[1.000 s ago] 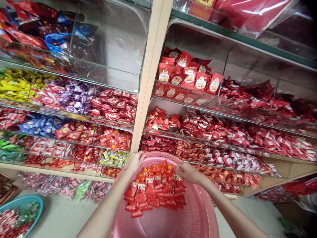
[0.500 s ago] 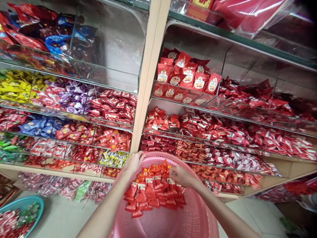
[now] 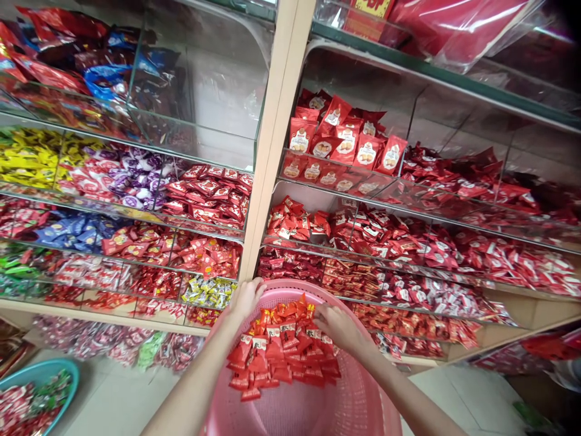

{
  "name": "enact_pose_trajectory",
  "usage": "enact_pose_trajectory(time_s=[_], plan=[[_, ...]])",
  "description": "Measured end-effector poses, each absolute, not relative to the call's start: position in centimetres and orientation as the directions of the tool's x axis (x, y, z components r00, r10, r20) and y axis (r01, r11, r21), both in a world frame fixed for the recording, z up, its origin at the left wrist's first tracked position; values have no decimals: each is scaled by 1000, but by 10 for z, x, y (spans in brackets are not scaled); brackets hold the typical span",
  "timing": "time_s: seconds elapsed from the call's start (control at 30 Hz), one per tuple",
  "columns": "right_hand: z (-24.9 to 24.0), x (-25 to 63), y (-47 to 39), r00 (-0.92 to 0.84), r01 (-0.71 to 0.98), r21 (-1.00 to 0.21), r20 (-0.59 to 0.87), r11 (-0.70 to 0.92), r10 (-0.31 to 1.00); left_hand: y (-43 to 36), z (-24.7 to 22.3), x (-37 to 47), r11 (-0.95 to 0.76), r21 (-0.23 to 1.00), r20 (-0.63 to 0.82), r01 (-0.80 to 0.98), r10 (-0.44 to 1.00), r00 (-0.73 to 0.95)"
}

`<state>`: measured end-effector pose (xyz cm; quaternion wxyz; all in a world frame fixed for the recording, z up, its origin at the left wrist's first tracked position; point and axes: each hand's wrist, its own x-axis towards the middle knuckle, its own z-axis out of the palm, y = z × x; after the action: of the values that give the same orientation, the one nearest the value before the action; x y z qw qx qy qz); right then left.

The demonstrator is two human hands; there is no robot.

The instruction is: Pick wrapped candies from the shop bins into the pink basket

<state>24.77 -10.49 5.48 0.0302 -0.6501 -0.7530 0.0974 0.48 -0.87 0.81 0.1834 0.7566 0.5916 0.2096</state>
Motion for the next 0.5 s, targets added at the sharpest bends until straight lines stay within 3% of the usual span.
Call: enact_pose_trajectory(time_s=[0.23,0.5], plan=[[62,229,-143,-265,960,-121,-119,251,957,-7,2,4,-256,489,134,834,967,219],[52,219,-153,-228,972,-96,-172,215,958,-5,1,4,-263,494,136,829,965,225]])
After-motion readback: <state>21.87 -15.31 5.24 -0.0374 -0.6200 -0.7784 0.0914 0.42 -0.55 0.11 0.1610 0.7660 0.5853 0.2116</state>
